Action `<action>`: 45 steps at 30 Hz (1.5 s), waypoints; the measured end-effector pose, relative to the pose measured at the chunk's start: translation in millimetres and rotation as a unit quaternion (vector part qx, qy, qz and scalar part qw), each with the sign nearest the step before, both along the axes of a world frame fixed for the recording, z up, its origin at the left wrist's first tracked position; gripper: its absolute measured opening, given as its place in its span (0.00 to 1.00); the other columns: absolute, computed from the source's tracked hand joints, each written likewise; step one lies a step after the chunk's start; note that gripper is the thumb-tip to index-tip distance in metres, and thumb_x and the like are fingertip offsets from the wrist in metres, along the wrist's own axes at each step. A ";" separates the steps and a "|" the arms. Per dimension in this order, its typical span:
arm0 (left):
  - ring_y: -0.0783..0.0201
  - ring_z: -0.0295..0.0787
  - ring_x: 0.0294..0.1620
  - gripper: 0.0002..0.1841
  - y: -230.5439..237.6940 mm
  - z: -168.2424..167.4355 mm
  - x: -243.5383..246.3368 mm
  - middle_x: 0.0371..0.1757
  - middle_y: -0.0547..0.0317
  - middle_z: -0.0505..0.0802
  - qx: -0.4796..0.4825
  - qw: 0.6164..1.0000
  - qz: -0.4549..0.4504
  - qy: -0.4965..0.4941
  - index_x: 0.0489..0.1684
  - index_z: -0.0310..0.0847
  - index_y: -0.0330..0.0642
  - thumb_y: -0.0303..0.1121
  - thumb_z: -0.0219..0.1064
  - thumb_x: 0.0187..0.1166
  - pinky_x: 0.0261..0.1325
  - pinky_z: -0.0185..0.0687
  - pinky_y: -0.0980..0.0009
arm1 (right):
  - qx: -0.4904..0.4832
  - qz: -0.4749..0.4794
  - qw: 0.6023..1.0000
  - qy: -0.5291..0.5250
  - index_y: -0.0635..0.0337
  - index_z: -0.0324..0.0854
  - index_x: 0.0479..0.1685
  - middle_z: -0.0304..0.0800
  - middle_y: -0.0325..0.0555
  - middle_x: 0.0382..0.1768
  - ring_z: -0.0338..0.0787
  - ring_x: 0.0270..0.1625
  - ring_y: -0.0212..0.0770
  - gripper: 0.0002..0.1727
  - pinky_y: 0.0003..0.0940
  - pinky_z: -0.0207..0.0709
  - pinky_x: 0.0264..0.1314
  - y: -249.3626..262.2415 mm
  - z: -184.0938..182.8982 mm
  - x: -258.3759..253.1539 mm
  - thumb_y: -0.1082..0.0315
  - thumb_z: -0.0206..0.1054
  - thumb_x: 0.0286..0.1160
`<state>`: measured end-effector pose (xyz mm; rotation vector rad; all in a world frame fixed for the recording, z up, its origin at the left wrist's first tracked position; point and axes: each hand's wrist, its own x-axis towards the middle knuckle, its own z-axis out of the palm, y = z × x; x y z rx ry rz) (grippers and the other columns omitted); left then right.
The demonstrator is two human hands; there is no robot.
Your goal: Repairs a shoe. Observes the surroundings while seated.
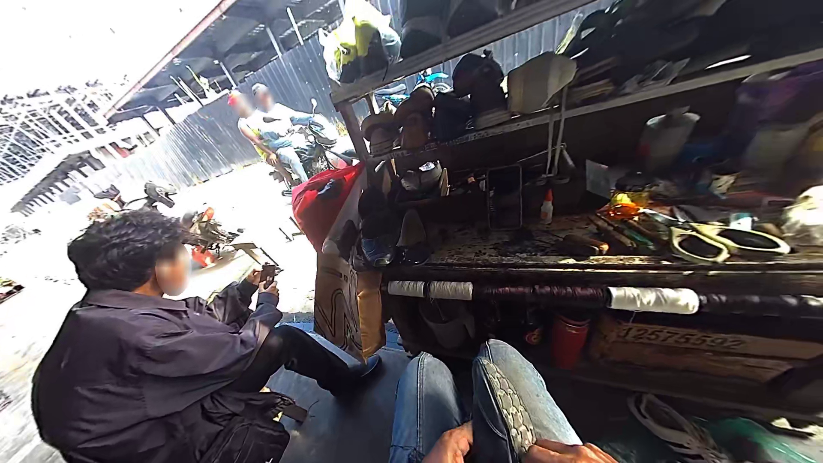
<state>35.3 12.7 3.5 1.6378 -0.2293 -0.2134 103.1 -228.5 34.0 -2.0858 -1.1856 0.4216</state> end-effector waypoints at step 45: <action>0.75 0.85 0.29 0.06 23.4 -1.1 30.7 0.34 0.65 0.91 -0.069 0.989 -0.043 0.122 0.43 0.86 0.46 0.29 0.61 0.86 0.33 0.84 0.78 | -0.025 -0.065 0.997 0.026 0.52 0.81 0.30 0.78 0.31 0.18 0.80 0.21 0.30 0.07 0.32 0.73 0.23 0.0 7.5 -1.0 0.67 0.64 0.77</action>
